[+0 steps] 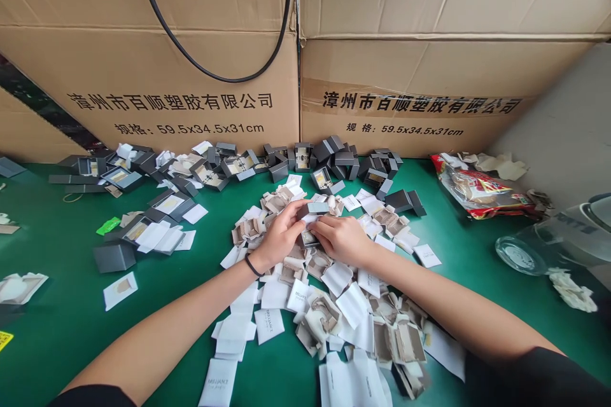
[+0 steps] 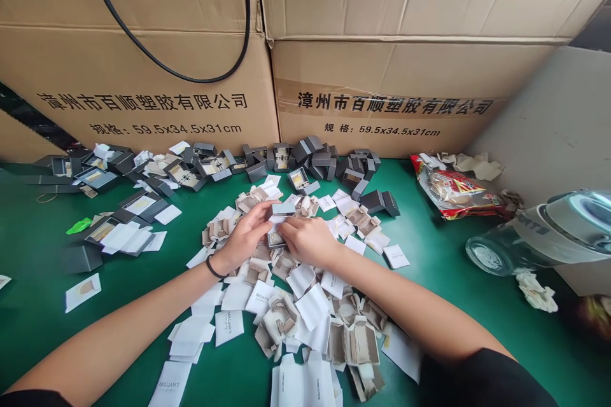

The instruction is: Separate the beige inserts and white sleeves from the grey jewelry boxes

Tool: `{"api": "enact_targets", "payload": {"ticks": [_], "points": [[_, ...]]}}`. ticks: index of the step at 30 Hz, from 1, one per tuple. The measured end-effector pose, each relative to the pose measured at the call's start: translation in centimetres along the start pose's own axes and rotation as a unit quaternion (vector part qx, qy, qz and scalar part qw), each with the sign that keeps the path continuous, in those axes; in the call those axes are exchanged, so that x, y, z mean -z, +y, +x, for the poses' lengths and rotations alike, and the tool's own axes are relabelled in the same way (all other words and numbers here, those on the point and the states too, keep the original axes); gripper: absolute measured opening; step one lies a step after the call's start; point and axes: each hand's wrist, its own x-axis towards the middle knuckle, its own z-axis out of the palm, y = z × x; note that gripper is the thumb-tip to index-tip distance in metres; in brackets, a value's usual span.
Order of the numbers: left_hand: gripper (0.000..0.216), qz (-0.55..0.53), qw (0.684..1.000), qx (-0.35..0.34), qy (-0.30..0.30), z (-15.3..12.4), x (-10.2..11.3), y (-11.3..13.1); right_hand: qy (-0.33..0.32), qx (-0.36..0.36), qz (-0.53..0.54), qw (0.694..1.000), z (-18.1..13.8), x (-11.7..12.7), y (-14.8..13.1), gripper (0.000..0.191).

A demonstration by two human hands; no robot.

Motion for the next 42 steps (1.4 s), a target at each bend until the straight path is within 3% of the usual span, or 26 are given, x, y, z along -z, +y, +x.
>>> {"api": "enact_targets", "payload": {"ticks": [4,9,20,35,42], "points": [[0.042,-0.005,1.0,-0.006,0.018,0.0,-0.1,0.1,0.102,0.017,0.05,0.993,-0.4,-0.8,0.3,0.026],[0.038,-0.027,0.997,0.005,0.069,0.4,0.0,-0.4,0.136,-0.02,0.087,0.987,-0.6,-0.8,0.3,0.027],[0.039,-0.03,0.997,0.02,0.061,0.5,0.1,-0.6,0.088,-0.082,0.049,0.991,-0.7,-1.4,0.2,0.037],[0.042,-0.065,0.997,0.027,0.027,0.0,-0.1,0.7,0.041,-0.084,0.028,0.995,-0.4,-0.9,0.0,0.037],[0.04,-0.064,0.997,0.034,0.039,0.0,-0.2,0.4,0.02,-0.094,0.047,0.994,-0.5,-0.9,0.1,0.035]]}}
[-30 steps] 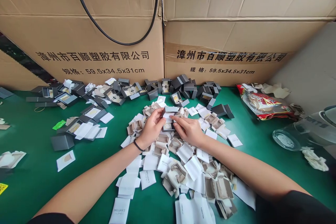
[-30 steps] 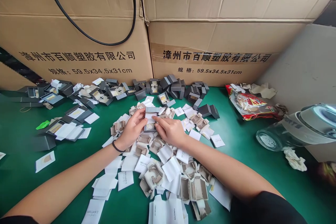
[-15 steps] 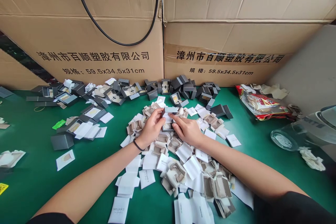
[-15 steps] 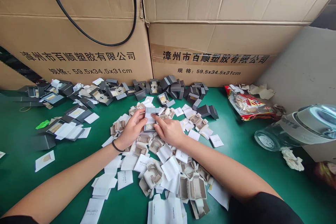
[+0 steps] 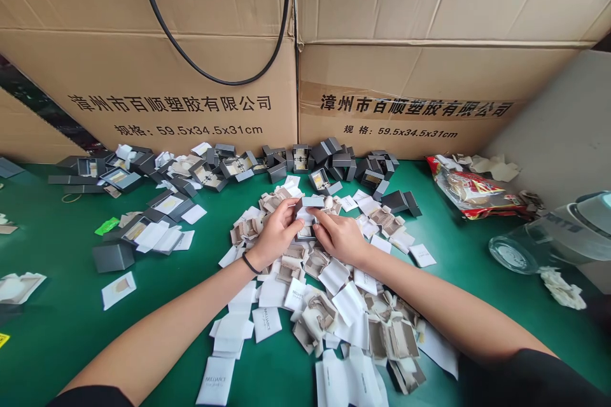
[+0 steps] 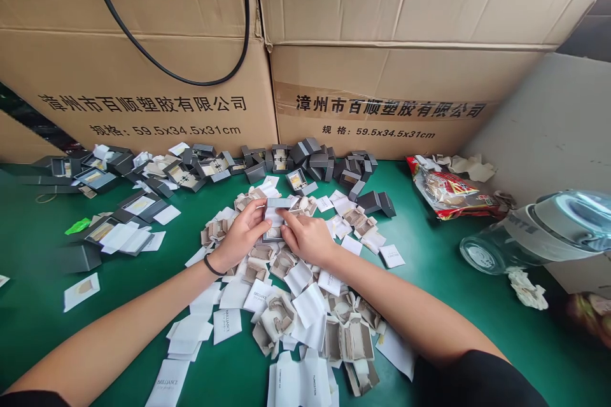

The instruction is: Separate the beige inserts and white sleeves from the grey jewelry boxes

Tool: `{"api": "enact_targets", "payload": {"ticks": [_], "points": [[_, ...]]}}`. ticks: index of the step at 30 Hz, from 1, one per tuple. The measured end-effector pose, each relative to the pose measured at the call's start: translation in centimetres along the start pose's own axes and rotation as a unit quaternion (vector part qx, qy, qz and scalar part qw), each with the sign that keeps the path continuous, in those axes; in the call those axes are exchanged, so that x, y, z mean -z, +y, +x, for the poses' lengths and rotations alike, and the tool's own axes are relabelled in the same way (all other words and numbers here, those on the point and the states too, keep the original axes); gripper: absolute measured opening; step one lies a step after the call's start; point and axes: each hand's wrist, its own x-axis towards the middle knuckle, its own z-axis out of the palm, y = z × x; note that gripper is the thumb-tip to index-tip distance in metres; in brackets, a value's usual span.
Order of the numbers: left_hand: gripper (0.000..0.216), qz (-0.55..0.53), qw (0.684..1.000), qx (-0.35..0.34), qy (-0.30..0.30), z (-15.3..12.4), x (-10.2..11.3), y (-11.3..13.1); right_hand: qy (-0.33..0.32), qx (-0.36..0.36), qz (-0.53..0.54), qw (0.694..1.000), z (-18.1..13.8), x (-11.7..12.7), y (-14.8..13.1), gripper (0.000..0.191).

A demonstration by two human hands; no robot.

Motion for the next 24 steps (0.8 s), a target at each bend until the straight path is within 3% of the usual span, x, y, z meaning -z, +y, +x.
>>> {"api": "enact_targets", "payload": {"ticks": [12,15,19,22,24], "points": [[0.038,0.017,0.999,-0.025,-0.02,0.1,0.1,-0.1,0.009,0.009,-0.015,1.0,0.1,0.1,-0.2,0.032],[0.038,0.009,1.0,-0.019,-0.006,0.2,0.1,-0.2,0.047,0.029,0.009,0.998,0.0,-0.1,0.1,0.031],[0.039,-0.012,1.0,0.015,0.017,0.2,0.0,0.0,0.145,0.055,0.076,0.985,-0.2,0.0,0.8,0.026],[0.04,-0.028,0.999,0.035,0.018,0.2,0.1,0.1,0.19,-0.014,0.119,0.974,-0.2,0.1,1.1,0.024],[0.041,-0.037,0.998,0.037,0.019,0.2,0.1,0.2,0.186,-0.09,0.153,0.966,0.0,0.2,1.1,0.025]]}}
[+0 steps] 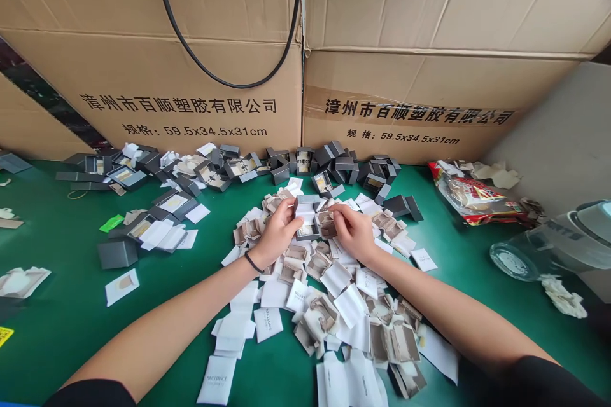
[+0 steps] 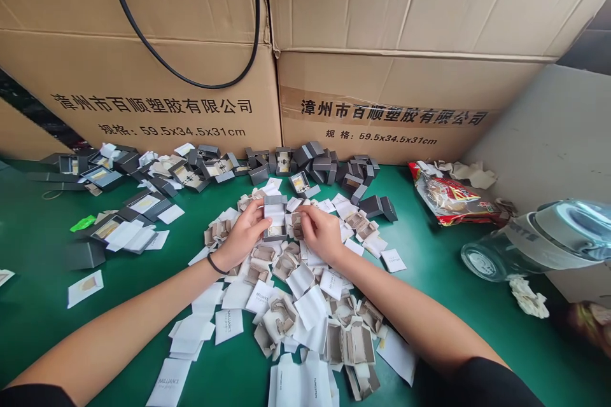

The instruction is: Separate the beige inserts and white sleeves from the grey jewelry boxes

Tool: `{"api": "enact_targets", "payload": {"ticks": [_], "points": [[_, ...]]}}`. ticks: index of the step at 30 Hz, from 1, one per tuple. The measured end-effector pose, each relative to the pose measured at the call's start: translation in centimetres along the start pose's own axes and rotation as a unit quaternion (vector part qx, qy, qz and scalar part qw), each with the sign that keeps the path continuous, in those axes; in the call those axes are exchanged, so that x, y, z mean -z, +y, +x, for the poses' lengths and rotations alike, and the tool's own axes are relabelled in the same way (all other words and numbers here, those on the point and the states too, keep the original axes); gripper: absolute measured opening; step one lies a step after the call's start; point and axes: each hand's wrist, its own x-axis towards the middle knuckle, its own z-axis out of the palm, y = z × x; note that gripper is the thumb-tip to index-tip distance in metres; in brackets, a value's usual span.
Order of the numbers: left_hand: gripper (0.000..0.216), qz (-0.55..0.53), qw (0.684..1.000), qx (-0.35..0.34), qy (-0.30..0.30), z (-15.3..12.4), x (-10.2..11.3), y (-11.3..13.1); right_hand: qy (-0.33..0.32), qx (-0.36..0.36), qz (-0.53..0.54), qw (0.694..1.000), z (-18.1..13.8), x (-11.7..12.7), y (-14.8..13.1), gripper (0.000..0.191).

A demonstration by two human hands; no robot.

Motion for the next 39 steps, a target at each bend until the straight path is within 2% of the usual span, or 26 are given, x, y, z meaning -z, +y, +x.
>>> {"api": "enact_targets", "payload": {"ticks": [4,7,9,12,15,20,22,24,26,29,33,39], "points": [[0.038,-0.014,1.0,-0.003,0.0,0.1,0.0,-0.1,-0.018,-0.109,0.072,0.991,0.6,0.3,-0.6,0.027],[0.038,-0.02,1.0,0.004,0.012,0.1,0.0,-0.2,0.015,-0.133,0.124,0.983,1.3,1.1,-1.4,0.029],[0.043,-0.038,0.999,0.011,0.03,0.1,0.1,-0.2,-0.001,-0.128,0.123,0.984,2.0,1.8,-1.8,0.029],[0.046,-0.087,0.995,0.017,0.051,0.2,0.3,-0.1,-0.158,-0.077,0.061,0.983,2.9,2.7,-2.0,0.024],[0.044,-0.129,0.99,0.016,0.052,0.3,0.4,0.1,-0.299,0.005,-0.033,0.954,3.3,3.2,-2.0,0.021],[0.045,-0.151,0.987,0.019,0.047,0.2,0.3,0.4,-0.407,0.113,-0.04,0.906,2.4,3.0,-3.1,0.015],[0.044,-0.16,0.986,0.015,0.045,0.1,0.2,0.5,-0.431,0.137,-0.051,0.891,1.9,2.6,-3.6,0.023],[0.042,-0.163,0.986,0.014,0.041,0.1,0.1,0.5,-0.433,0.142,-0.079,0.887,1.4,2.3,-3.8,0.026],[0.042,-0.162,0.986,0.015,0.037,0.2,0.2,0.4,-0.422,0.134,-0.104,0.89,1.3,2.2,-3.7,0.02],[0.044,-0.171,0.984,0.014,0.041,0.4,0.3,0.3,-0.394,0.127,-0.136,0.9,1.5,2.3,-3.6,0.012],[0.044,-0.164,0.985,0.02,0.041,0.5,0.5,0.1,-0.354,0.123,-0.196,0.906,2.1,2.9,-3.5,0.01],[0.044,-0.166,0.985,0.022,0.042,0.4,0.4,0.1,-0.334,0.141,-0.315,0.877,2.3,3.5,-3.3,0.018]]}}
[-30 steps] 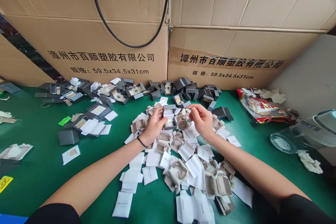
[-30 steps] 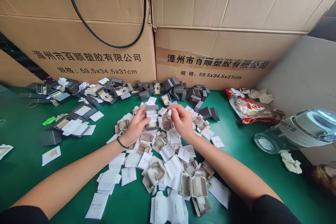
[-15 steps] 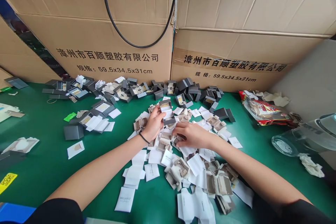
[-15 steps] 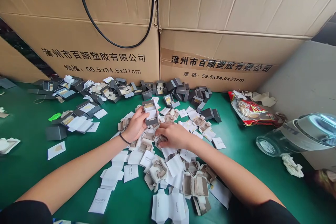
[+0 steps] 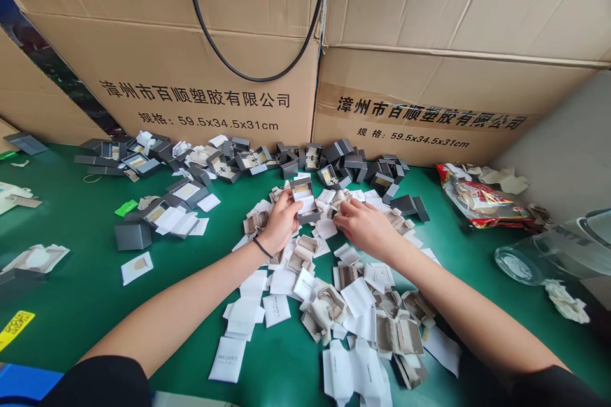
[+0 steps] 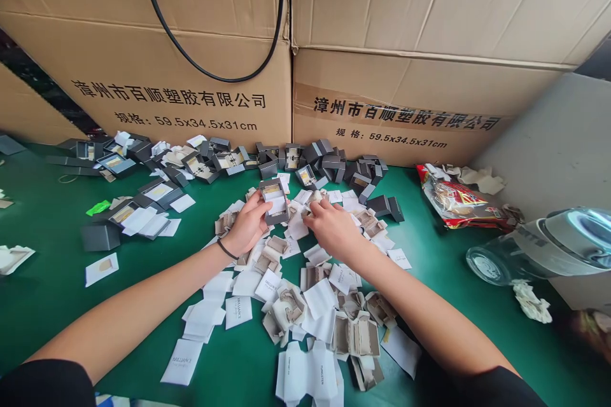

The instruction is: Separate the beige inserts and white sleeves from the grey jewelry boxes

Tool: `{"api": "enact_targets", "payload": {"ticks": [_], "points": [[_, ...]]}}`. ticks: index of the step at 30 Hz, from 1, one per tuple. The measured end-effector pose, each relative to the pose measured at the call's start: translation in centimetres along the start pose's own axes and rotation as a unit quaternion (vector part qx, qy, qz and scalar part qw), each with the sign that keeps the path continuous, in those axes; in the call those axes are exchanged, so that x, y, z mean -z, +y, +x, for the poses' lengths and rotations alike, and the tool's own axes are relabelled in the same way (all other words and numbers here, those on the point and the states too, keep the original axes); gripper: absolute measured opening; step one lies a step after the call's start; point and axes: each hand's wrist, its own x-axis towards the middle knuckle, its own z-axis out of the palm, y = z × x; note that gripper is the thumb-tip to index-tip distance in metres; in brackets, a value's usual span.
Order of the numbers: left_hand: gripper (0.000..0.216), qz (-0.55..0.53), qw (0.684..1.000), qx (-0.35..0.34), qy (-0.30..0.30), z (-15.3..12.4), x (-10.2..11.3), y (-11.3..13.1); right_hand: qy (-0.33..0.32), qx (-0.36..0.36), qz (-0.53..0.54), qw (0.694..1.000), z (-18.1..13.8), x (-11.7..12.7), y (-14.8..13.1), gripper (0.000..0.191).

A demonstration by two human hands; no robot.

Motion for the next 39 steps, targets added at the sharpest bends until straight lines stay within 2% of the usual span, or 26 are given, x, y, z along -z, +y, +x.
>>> {"api": "enact_targets", "payload": {"ticks": [4,7,14,19,27,33,35,39], "points": [[0.044,-0.004,1.0,-0.004,0.001,-0.1,-0.2,0.1,0.025,0.103,0.004,0.994,-0.1,0.2,-0.6,0.026],[0.046,-0.002,1.0,-0.01,0.002,-0.1,-0.3,0.2,0.028,0.154,0.05,0.986,-0.1,-0.1,-1.2,0.021],[0.045,0.001,1.0,0.001,0.003,-0.2,-0.4,0.4,-0.02,0.114,0.082,0.99,0.2,-2.0,-1.8,0.028],[0.041,-0.011,1.0,-0.001,0.006,-0.2,-0.5,0.4,-0.036,0.1,0.081,0.991,0.3,-2.1,-2.0,0.03],[0.043,-0.015,1.0,0.001,-0.004,0.1,-0.1,0.0,-0.058,0.103,0.15,0.982,0.1,-2.2,-2.1,0.037],[0.043,-0.004,1.0,0.001,-0.002,0.0,-0.1,0.1,-0.083,0.074,0.216,0.97,0.2,-2.0,-1.9,0.034],[0.044,-0.006,1.0,0.0,-0.005,0.0,-0.1,0.1,-0.08,0.079,0.244,0.963,0.2,-1.8,-1.6,0.027],[0.041,-0.016,1.0,-0.002,-0.007,0.0,-0.1,0.1,-0.115,0.089,0.342,0.928,0.1,-0.6,-0.7,0.011]]}}
